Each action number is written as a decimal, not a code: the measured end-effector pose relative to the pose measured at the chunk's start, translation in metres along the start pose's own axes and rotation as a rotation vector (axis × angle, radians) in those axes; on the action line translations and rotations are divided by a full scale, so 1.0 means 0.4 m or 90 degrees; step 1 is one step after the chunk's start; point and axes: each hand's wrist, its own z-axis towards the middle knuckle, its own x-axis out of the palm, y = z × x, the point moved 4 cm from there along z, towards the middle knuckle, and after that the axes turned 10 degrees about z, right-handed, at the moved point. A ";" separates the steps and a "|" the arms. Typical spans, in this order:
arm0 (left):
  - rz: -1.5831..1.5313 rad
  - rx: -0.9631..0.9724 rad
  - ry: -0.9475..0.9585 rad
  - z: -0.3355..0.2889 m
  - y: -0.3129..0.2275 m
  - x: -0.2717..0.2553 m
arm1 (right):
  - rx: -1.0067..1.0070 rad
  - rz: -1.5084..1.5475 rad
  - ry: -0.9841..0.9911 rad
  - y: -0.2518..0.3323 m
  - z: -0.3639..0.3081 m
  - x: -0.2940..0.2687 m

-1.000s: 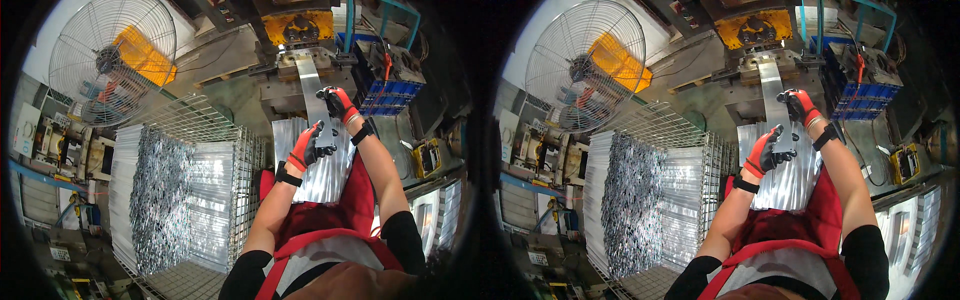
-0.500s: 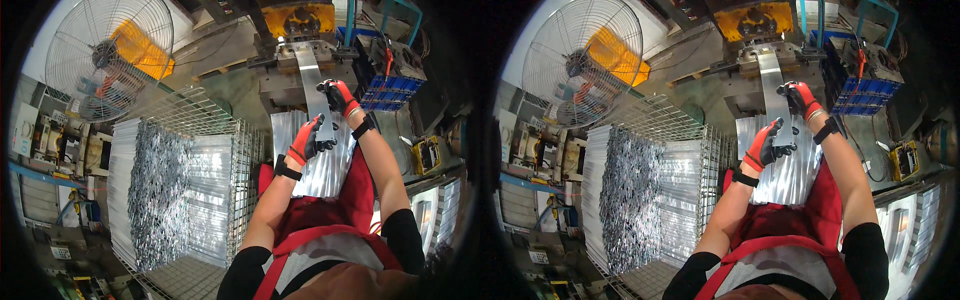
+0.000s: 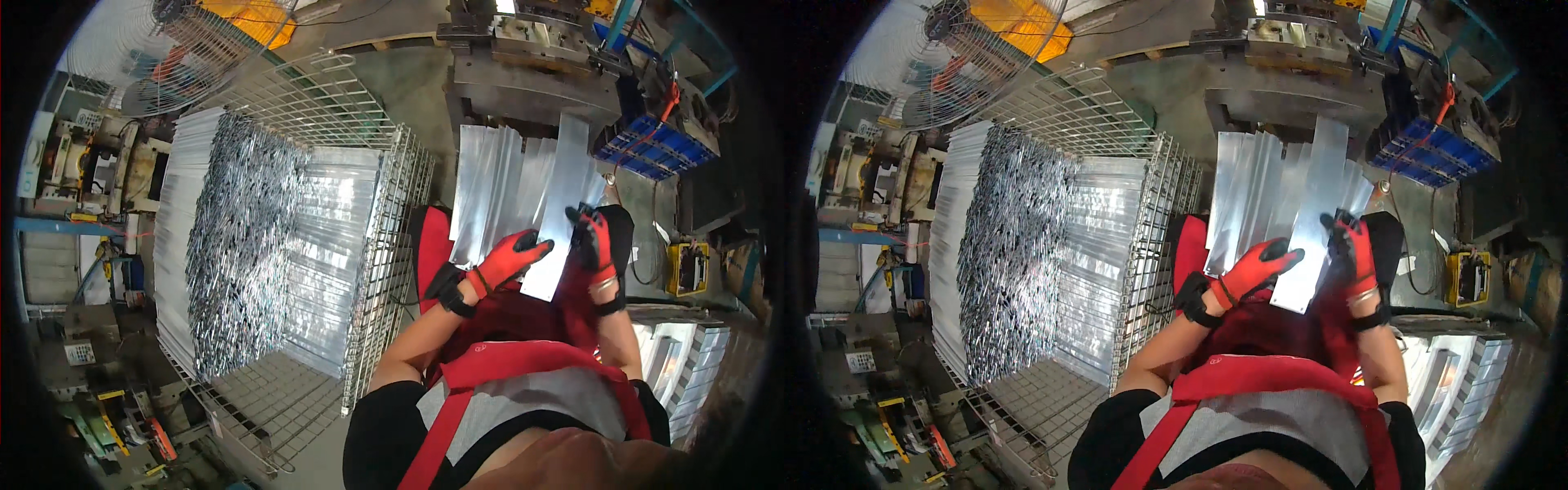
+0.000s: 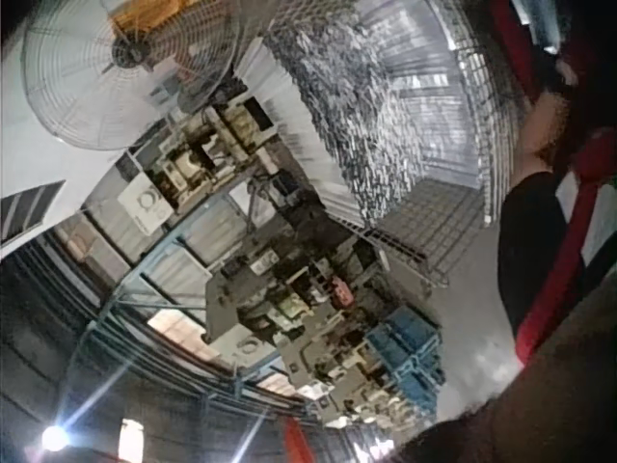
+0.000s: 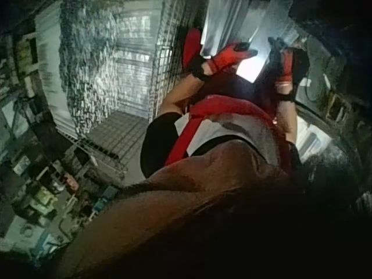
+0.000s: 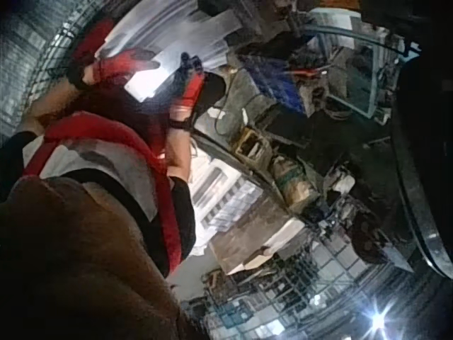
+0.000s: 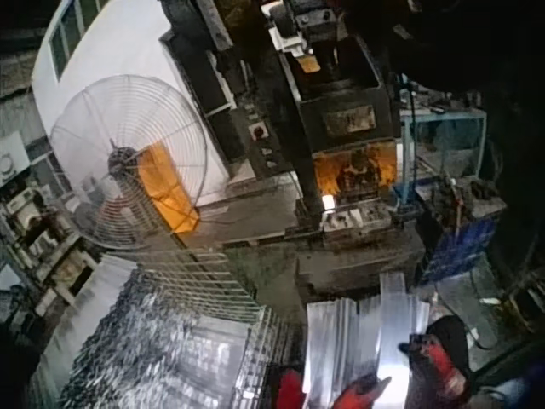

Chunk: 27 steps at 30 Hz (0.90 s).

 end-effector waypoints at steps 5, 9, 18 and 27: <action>0.195 -0.030 -0.081 -0.042 0.007 -0.002 | 0.172 -0.029 -0.020 -0.089 -0.082 -0.024; 0.215 -0.008 -0.188 -0.067 -0.006 -0.043 | 0.131 -0.076 0.017 -0.028 -0.074 0.053; 0.857 0.004 -0.410 -0.057 0.086 -0.182 | -0.061 -0.075 -0.037 0.079 -0.064 0.014; 0.792 0.025 -0.345 -0.044 -0.006 -0.140 | -0.091 -0.067 -0.099 0.067 -0.074 -0.027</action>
